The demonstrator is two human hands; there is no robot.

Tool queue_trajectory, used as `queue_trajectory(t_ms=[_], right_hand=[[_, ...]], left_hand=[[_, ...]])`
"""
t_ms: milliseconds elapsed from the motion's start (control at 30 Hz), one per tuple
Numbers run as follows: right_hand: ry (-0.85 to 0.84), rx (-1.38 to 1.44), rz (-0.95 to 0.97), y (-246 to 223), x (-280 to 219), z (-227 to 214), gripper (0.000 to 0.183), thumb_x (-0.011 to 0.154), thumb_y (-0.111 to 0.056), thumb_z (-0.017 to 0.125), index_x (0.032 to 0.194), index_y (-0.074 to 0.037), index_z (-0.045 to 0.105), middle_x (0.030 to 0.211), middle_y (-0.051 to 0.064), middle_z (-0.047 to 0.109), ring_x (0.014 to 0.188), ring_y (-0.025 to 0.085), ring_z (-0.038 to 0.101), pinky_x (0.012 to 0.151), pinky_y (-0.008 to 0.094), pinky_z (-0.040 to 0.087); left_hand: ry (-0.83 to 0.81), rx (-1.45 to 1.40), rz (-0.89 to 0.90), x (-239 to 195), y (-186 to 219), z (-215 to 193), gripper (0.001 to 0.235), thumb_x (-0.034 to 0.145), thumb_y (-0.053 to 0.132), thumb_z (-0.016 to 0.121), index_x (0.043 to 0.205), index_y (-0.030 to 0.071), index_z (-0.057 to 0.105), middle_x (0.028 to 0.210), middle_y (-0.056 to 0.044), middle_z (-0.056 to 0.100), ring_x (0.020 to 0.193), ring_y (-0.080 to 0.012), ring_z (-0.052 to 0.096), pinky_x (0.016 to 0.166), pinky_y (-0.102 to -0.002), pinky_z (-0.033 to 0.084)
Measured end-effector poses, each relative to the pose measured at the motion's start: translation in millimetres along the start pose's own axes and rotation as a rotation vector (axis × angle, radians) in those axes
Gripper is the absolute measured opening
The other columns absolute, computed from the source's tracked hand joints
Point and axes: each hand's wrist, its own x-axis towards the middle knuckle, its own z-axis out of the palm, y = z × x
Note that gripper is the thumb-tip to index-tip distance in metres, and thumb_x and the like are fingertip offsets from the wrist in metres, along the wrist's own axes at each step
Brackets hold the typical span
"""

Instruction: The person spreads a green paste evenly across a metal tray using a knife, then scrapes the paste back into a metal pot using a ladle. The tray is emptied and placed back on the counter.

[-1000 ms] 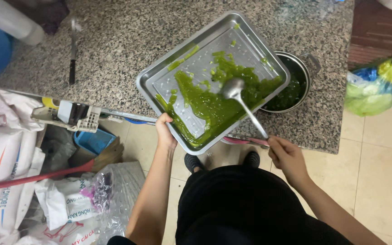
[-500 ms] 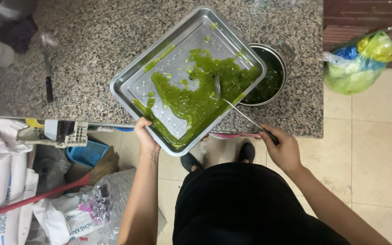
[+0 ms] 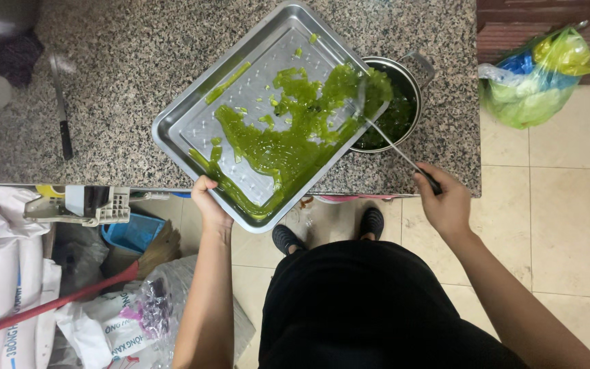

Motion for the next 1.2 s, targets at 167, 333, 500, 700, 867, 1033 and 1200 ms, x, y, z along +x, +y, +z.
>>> queue_trajectory(t_ms=[167,333,500,700,867,1033,1200], right_hand=[[0.016,0.073,0.027,9.0,-7.5,-7.6,0.030,0.101,-0.019,0.072,0.127,-0.006,0.073,0.086,0.009,0.072,0.069,0.009,0.056,0.062,0.027,0.045],[-0.022,0.176,0.051,7.0,-16.0,-7.4,0.027,0.103,-0.015,0.070,0.127,-0.006,0.073,0.088,0.010,0.067,0.071,0.008,0.051,0.061,0.026,0.042],[-0.165,0.073,-0.108,-13.6,-21.1,0.0,0.024,0.094,-0.018,0.074,0.117,-0.012,0.076,0.094,0.007,0.076,0.063,0.012,0.060,0.057,0.027,0.048],[-0.128,-0.086,-0.023,-23.2,-3.9,-6.2,0.027,0.095,-0.022,0.073,0.121,-0.015,0.077,0.085,0.012,0.074,0.059,0.020,0.063,0.056,0.033,0.048],[0.064,-0.156,-0.121,-4.5,-0.8,-19.2,0.025,0.100,-0.020,0.074,0.122,-0.009,0.076,0.091,0.014,0.074,0.069,0.019,0.067,0.063,0.030,0.050],[0.004,0.138,-0.052,-12.5,-1.2,-6.8,0.028,0.100,-0.017,0.073,0.125,-0.006,0.075,0.095,0.010,0.074,0.071,0.013,0.060,0.060,0.028,0.046],[-0.262,0.327,-0.038,-64.1,-1.0,53.9,0.028,0.097,-0.019,0.072,0.123,-0.010,0.077,0.093,0.006,0.080,0.068,0.012,0.065,0.058,0.025,0.048]], left_hand=[[-0.005,0.006,0.015,1.6,-0.4,-1.8,0.030,0.070,0.018,0.052,0.094,0.003,0.062,0.090,-0.010,0.064,0.083,-0.0260,0.061,0.077,-0.036,0.055],[0.020,0.014,0.022,0.1,2.4,-0.4,0.031,0.070,0.017,0.052,0.095,0.002,0.062,0.091,-0.010,0.064,0.085,-0.0255,0.062,0.079,-0.036,0.055],[-0.035,0.007,0.015,0.7,8.6,2.7,0.033,0.069,0.017,0.052,0.097,0.001,0.063,0.092,-0.011,0.064,0.085,-0.0261,0.062,0.080,-0.036,0.055],[-0.017,0.031,0.010,2.4,15.9,-0.4,0.033,0.069,0.017,0.052,0.096,0.001,0.063,0.091,-0.011,0.065,0.085,-0.0262,0.063,0.080,-0.037,0.055],[-0.028,0.049,0.019,0.9,18.7,-6.8,0.030,0.071,0.016,0.052,0.095,0.001,0.063,0.091,-0.011,0.065,0.084,-0.0266,0.062,0.080,-0.037,0.055],[-0.014,0.049,0.027,-2.3,16.4,-10.8,0.032,0.070,0.017,0.052,0.095,0.001,0.063,0.090,-0.011,0.065,0.084,-0.0268,0.063,0.081,-0.037,0.056],[-0.002,0.037,0.012,-5.1,13.5,-10.8,0.033,0.070,0.016,0.051,0.096,0.001,0.064,0.092,-0.011,0.066,0.086,-0.0266,0.063,0.082,-0.036,0.056]])
